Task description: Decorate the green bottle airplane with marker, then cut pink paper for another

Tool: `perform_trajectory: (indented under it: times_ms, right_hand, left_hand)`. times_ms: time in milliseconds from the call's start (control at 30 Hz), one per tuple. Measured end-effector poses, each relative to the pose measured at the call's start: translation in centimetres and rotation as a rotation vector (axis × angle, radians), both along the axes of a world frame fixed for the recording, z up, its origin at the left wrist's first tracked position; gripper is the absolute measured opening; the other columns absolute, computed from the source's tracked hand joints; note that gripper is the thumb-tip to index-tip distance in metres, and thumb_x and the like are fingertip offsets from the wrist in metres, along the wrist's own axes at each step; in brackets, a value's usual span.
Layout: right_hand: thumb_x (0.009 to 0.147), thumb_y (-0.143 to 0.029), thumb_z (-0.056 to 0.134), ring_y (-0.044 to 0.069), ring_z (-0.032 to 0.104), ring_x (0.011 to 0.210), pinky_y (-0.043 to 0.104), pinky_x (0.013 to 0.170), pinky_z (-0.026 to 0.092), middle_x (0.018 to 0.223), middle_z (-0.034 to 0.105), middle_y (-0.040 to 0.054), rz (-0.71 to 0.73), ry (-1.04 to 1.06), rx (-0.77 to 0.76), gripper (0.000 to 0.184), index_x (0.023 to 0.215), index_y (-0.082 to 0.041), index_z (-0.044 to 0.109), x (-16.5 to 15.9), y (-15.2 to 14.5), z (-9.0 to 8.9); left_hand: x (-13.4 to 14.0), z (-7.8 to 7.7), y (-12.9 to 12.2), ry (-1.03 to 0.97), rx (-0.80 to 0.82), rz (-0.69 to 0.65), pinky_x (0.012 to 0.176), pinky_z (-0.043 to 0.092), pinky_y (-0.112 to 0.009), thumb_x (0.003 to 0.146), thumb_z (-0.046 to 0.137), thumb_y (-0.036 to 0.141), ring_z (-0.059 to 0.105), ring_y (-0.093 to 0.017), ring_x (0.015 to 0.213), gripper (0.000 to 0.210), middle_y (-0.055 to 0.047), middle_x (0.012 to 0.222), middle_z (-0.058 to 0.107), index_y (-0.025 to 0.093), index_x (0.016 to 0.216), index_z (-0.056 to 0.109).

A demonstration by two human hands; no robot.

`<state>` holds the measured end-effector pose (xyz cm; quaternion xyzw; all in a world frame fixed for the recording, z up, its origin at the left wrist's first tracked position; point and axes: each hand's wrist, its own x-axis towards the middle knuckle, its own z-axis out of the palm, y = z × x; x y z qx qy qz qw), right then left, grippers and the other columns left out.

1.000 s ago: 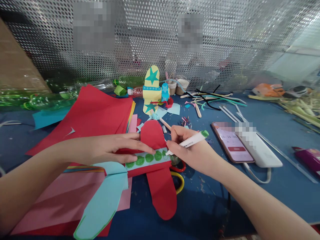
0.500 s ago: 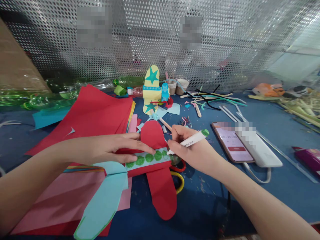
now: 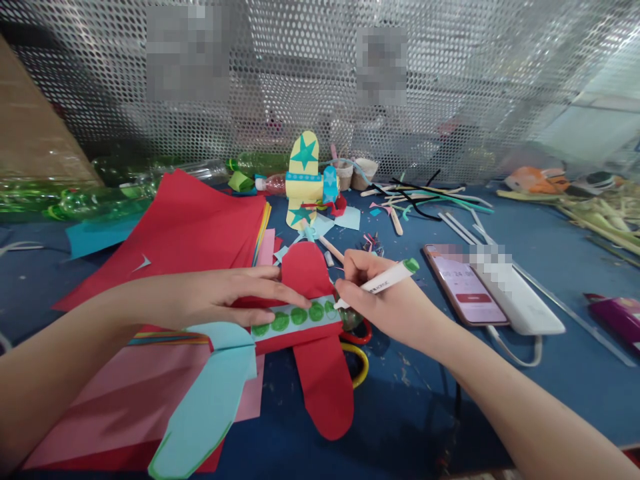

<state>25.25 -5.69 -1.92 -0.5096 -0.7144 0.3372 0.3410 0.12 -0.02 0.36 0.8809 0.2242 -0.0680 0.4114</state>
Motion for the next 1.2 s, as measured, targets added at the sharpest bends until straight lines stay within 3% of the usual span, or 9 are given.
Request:
perform_trajectory:
  times_ms: [733, 1200]
  right_hand:
    - [0.078, -0.019, 0.054, 0.01, 0.033, 0.049, 0.025, 0.046, 0.023, 0.053, 0.04, -0.0067, 0.024, 0.018, -0.043, 0.024, 0.06, -0.023, 0.039, 0.04, -0.09, 0.21]
    - [0.08, -0.019, 0.054, 0.009, 0.031, 0.047, 0.024, 0.043, 0.022, 0.053, 0.039, -0.0074, 0.012, 0.0, 0.008, 0.025, 0.06, -0.023, 0.04, -0.24, 0.06, 0.01]
  left_hand:
    - [-0.05, 0.0, 0.05, -0.001, -0.013, 0.012, 0.084, 0.041, -0.023, 0.101, 0.044, 0.041, 0.053, -0.013, 0.083, 0.036, -0.001, 0.104, 0.05, 0.038, 0.137, 0.05]
    - [0.02, 0.0, 0.01, 0.017, -0.01, 0.017, 0.085, 0.04, -0.022, 0.102, 0.044, 0.038, 0.055, -0.013, 0.089, 0.035, -0.001, 0.11, 0.052, 0.04, 0.136, 0.049]
